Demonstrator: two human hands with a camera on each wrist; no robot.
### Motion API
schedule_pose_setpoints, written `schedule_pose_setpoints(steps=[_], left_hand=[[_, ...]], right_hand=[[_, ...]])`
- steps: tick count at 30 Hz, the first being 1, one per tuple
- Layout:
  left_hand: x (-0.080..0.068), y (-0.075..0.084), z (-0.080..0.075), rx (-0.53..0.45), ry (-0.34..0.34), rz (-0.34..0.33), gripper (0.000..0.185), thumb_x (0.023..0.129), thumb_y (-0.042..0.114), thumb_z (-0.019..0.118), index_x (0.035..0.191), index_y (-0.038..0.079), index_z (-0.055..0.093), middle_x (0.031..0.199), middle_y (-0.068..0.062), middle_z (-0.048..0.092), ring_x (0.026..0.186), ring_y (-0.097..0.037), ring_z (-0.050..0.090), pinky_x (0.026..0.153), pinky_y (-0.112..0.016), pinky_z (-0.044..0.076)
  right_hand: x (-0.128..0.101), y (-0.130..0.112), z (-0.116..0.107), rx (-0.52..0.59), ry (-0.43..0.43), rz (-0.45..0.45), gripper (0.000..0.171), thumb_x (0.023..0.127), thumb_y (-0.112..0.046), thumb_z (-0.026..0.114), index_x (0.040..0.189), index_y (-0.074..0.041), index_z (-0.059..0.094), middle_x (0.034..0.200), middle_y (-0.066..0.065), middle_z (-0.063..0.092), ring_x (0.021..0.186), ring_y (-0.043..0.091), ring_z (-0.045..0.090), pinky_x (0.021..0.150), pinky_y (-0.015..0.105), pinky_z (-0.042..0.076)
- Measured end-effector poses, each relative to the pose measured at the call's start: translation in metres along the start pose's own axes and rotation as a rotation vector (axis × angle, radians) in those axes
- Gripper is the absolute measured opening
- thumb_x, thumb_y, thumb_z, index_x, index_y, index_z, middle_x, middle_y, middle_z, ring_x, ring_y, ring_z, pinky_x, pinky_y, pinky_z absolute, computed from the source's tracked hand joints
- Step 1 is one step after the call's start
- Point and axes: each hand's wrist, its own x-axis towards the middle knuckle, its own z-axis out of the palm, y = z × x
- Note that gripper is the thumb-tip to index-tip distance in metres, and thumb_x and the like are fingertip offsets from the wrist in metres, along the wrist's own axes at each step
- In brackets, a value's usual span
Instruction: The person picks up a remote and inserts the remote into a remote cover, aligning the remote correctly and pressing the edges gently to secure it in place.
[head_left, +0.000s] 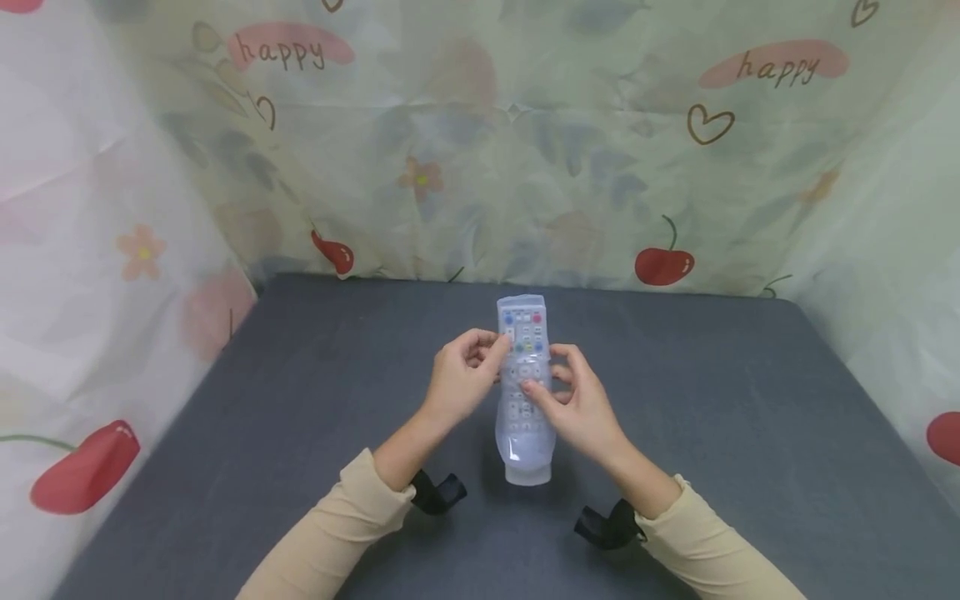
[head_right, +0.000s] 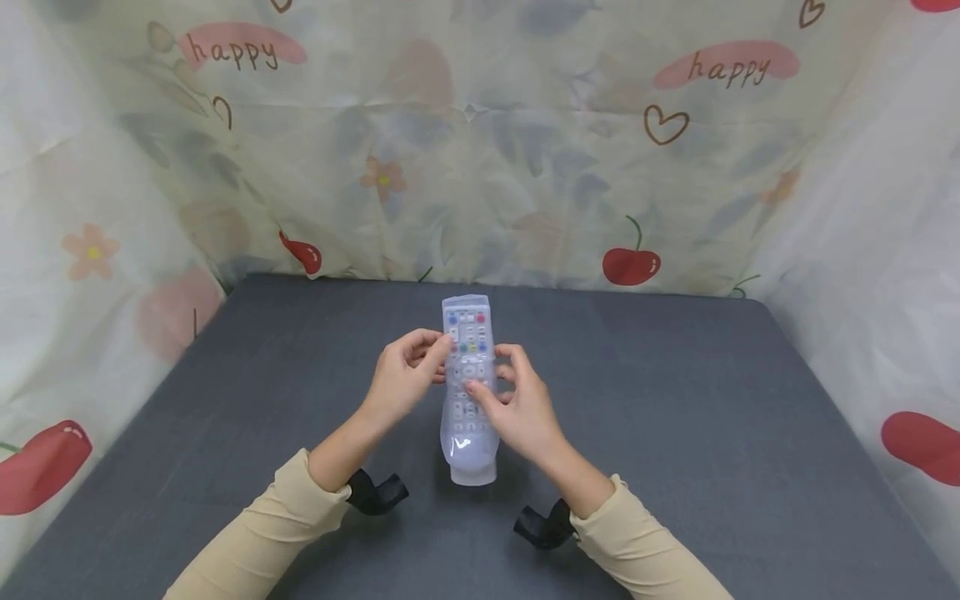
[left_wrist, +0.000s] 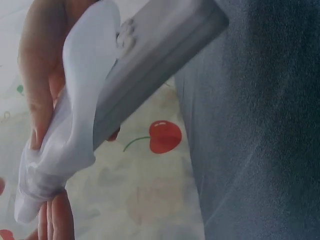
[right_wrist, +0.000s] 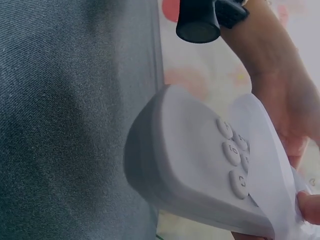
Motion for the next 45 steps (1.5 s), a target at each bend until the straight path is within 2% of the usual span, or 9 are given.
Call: schedule_pose_setpoints(steps=[5, 7, 16, 23, 27, 30, 33, 39, 45], left_hand=[[0.002, 0.002, -0.003, 0.134, -0.074, -0.028, 0.03, 0.088, 0.03, 0.064, 0.099, 0.002, 0.067, 0.076, -0.009, 0.064, 0.066, -0.01, 0.056, 0.056, -0.022, 0.045], [0.002, 0.002, -0.003, 0.138, -0.083, -0.032, 0.028, 0.087, 0.029, 0.065, 0.095, 0.002, 0.067, 0.076, -0.009, 0.064, 0.065, -0.009, 0.055, 0.056, -0.022, 0.044], [0.003, -0.003, 0.0, -0.035, -0.05, -0.047, 0.022, 0.087, 0.018, 0.066, 0.097, -0.002, 0.066, 0.079, -0.014, 0.063, 0.064, -0.007, 0.053, 0.059, -0.021, 0.044], [0.002, -0.004, 0.0, -0.102, -0.136, -0.08, 0.026, 0.091, 0.021, 0.061, 0.107, 0.001, 0.064, 0.095, -0.016, 0.066, 0.077, -0.012, 0.064, 0.071, -0.029, 0.053], [0.001, -0.004, 0.001, -0.11, -0.139, -0.096, 0.027, 0.091, 0.022, 0.061, 0.11, 0.003, 0.063, 0.098, -0.015, 0.067, 0.078, -0.013, 0.064, 0.071, -0.032, 0.054], [0.0, -0.005, 0.002, -0.09, -0.133, -0.093, 0.027, 0.091, 0.022, 0.061, 0.111, 0.003, 0.064, 0.095, -0.015, 0.067, 0.076, -0.013, 0.063, 0.068, -0.028, 0.053], [0.0, -0.008, 0.004, -0.075, -0.128, -0.08, 0.027, 0.091, 0.021, 0.061, 0.11, 0.003, 0.065, 0.092, -0.015, 0.067, 0.073, -0.013, 0.063, 0.064, -0.024, 0.05], [-0.002, -0.011, 0.007, -0.056, -0.108, -0.07, 0.025, 0.09, 0.019, 0.062, 0.109, 0.002, 0.066, 0.089, -0.015, 0.067, 0.072, -0.013, 0.063, 0.062, -0.024, 0.051], [-0.003, -0.013, 0.01, -0.115, -0.088, -0.073, 0.026, 0.089, 0.016, 0.063, 0.109, -0.001, 0.066, 0.092, -0.019, 0.067, 0.072, -0.015, 0.063, 0.062, -0.027, 0.053]], right_hand=[[-0.001, 0.0, -0.002, -0.009, -0.045, -0.008, 0.046, 0.088, -0.009, 0.064, 0.124, 0.0, 0.038, 0.107, 0.028, 0.064, 0.08, 0.031, 0.07, 0.067, 0.034, 0.057], [-0.001, 0.0, -0.003, -0.017, -0.067, -0.008, 0.047, 0.088, -0.01, 0.064, 0.125, 0.0, 0.037, 0.107, 0.027, 0.064, 0.081, 0.029, 0.07, 0.068, 0.033, 0.057], [-0.001, 0.002, -0.009, -0.131, -0.177, -0.024, 0.055, 0.088, -0.017, 0.065, 0.131, -0.001, 0.035, 0.105, 0.019, 0.068, 0.091, 0.024, 0.067, 0.083, 0.04, 0.053], [0.001, 0.003, -0.014, -0.138, -0.221, -0.03, 0.049, 0.089, -0.019, 0.064, 0.128, -0.002, 0.04, 0.109, 0.019, 0.066, 0.099, 0.029, 0.065, 0.082, 0.04, 0.054], [0.006, 0.0, -0.021, -0.134, -0.165, -0.062, 0.038, 0.093, -0.015, 0.057, 0.126, 0.002, 0.048, 0.114, 0.021, 0.063, 0.103, 0.032, 0.063, 0.085, 0.043, 0.053], [0.011, -0.004, -0.025, -0.143, -0.091, -0.07, 0.031, 0.095, -0.014, 0.052, 0.121, 0.004, 0.055, 0.111, 0.021, 0.064, 0.097, 0.031, 0.064, 0.085, 0.042, 0.053], [0.014, -0.006, -0.027, -0.161, -0.063, -0.064, 0.026, 0.095, -0.013, 0.053, 0.113, 0.004, 0.06, 0.103, 0.02, 0.067, 0.087, 0.028, 0.067, 0.08, 0.037, 0.055], [0.016, -0.007, -0.029, -0.281, -0.049, -0.116, 0.013, 0.092, -0.009, 0.057, 0.097, 0.001, 0.064, 0.09, 0.016, 0.069, 0.077, 0.021, 0.068, 0.069, 0.031, 0.056], [0.015, -0.01, -0.025, -0.475, 0.002, -0.2, 0.007, 0.088, -0.006, 0.059, 0.087, -0.002, 0.064, 0.077, 0.008, 0.066, 0.065, 0.012, 0.057, 0.062, 0.028, 0.051]])
